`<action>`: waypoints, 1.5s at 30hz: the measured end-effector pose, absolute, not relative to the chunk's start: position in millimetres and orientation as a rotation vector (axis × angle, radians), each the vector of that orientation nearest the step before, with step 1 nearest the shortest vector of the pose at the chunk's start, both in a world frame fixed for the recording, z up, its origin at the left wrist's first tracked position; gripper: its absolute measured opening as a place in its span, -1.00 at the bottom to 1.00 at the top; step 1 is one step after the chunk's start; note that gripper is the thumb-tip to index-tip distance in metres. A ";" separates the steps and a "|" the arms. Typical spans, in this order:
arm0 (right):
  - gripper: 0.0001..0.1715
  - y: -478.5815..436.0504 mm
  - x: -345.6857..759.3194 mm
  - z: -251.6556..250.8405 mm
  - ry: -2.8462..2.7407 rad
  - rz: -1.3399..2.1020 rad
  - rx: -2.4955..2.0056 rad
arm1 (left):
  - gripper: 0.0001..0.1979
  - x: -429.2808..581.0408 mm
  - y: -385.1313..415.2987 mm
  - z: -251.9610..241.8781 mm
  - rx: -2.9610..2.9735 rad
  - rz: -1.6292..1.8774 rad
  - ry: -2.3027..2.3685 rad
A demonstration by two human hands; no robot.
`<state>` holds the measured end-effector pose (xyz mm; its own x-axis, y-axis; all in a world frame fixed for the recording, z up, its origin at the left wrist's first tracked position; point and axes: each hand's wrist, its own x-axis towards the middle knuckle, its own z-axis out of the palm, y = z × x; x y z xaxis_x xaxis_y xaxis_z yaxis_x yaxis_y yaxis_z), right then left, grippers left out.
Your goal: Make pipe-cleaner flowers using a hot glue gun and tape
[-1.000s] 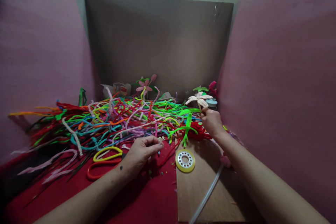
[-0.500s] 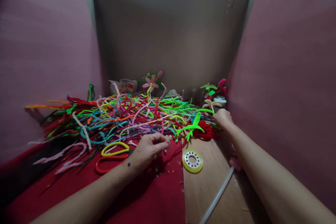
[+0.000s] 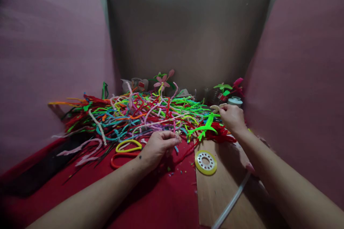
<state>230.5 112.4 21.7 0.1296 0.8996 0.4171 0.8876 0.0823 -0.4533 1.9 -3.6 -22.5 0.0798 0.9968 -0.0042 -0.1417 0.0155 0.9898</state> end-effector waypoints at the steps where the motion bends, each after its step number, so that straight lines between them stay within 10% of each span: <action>1: -0.70 98.6 220.0 23.7 -1.739 0.072 -1.723 | -0.79 1.0 -2.9 -22.9 1.089 1.221 1.013; 9: -0.63 8.9 140.3 3.0 -1.465 1.487 -1.043 | -0.77 -2.9 -1.6 -25.0 1.060 1.349 0.916; 29: -0.63 14.1 152.5 -34.4 -1.021 1.640 -1.042 | -0.86 -94.2 -65.6 22.1 1.797 1.248 1.653; 45: -0.77 8.9 152.4 -41.4 -1.218 1.643 -0.930 | -0.74 -144.4 -85.4 -13.0 1.788 -0.035 2.617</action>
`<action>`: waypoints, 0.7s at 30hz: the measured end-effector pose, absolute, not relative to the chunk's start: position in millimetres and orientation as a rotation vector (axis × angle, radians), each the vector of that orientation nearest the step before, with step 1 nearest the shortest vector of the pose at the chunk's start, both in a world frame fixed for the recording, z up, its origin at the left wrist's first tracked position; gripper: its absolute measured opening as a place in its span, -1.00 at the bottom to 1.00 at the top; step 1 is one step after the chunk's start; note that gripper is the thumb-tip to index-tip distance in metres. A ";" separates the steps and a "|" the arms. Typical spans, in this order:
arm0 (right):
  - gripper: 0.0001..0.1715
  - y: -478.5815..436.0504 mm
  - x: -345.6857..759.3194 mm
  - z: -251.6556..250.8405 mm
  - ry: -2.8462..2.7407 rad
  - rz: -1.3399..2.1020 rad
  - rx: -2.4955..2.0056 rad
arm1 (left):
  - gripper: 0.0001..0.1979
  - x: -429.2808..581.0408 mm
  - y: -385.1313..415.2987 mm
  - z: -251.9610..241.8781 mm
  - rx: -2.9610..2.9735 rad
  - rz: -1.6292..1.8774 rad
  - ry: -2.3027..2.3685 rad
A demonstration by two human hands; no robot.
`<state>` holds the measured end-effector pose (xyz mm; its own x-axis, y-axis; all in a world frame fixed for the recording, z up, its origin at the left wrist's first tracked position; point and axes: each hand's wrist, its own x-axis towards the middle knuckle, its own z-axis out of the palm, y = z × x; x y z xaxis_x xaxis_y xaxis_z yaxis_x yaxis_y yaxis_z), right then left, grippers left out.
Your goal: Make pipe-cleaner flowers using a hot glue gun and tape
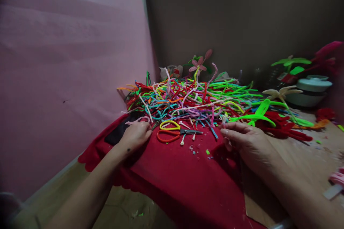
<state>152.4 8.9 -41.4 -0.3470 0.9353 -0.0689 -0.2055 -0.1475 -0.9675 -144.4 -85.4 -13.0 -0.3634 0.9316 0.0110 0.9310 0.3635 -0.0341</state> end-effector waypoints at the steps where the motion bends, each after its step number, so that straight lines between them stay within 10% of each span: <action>1: -0.78 8.9 152.0 -40.3 -1.231 1.639 -0.935 | -0.74 -144.6 -84.7 -11.9 -1.748 0.059 -2.567; 21: -0.71 7.4 149.4 -34.7 -1.180 1.708 -0.882 | -0.75 -152.5 -164.2 22.0 -1.769 -0.054 -2.648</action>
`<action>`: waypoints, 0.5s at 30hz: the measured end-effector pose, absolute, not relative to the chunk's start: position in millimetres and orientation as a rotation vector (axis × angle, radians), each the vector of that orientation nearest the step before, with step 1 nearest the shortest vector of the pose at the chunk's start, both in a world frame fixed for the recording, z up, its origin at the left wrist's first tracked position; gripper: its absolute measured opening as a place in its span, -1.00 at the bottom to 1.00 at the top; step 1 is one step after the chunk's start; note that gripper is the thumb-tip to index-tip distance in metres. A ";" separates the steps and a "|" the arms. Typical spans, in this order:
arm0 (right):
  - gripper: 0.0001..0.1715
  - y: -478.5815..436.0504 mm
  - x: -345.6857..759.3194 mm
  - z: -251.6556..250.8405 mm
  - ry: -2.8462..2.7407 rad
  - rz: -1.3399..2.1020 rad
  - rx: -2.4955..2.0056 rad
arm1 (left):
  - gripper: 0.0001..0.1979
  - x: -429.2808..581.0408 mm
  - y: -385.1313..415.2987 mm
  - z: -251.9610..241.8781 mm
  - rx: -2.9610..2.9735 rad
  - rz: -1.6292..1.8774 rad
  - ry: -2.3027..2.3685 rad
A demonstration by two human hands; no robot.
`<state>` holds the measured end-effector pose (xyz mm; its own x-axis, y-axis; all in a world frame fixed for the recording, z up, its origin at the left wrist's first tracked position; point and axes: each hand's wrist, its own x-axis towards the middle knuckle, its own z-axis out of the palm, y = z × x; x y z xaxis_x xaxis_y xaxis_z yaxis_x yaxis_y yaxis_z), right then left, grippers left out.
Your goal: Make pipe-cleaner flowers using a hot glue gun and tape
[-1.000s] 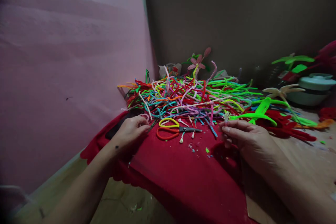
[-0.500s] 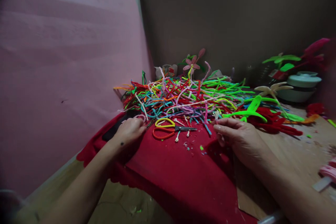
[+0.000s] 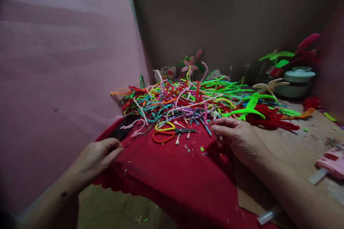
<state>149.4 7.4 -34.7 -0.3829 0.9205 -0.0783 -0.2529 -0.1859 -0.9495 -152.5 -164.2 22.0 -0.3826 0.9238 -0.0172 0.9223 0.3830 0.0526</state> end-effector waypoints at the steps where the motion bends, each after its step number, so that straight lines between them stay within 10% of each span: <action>1: -0.72 7.0 149.3 -34.0 -1.158 1.720 -0.872 | -0.75 -150.2 -167.0 23.2 1.723 0.132 2.550; 15: -0.87 11.3 155.8 -23.5 -0.929 2.025 -0.560 | -0.81 -61.5 -113.4 19.0 2.072 0.412 1.951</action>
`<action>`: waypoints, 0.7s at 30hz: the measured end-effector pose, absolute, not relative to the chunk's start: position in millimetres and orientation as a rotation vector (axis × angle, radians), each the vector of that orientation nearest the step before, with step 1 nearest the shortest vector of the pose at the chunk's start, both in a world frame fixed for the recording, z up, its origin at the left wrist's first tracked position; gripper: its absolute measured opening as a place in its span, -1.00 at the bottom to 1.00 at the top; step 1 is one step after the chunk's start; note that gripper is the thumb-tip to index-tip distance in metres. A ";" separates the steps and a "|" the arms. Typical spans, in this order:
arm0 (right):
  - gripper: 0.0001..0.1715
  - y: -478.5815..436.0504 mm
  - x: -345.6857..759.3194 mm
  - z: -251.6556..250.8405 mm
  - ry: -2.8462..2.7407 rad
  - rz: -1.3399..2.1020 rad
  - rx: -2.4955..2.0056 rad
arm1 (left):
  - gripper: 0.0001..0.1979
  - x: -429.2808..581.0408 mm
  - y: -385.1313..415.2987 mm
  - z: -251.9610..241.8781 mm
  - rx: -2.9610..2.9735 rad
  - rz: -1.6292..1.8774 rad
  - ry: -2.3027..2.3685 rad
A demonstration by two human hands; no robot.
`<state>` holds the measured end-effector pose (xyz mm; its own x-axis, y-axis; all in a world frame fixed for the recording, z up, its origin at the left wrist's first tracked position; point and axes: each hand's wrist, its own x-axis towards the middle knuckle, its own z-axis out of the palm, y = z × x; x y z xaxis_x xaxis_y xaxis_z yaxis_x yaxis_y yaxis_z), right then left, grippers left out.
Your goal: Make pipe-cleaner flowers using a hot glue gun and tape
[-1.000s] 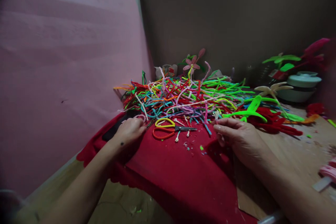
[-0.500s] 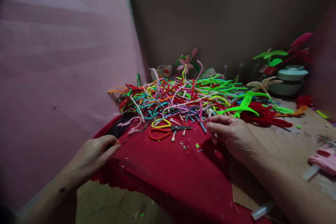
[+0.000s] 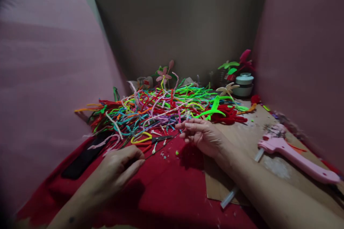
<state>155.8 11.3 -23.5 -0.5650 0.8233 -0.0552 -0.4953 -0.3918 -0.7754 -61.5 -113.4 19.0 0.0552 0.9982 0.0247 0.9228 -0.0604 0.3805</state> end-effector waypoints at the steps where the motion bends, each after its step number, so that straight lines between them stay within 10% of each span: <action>1: -0.88 12.3 156.5 -22.4 -0.919 2.023 -0.548 | -0.81 -57.2 -107.4 19.1 2.098 0.408 1.939; 21: -0.87 31.6 162.1 -20.1 -0.453 1.865 -0.548 | -0.88 -0.1 -13.2 20.6 2.254 1.112 1.574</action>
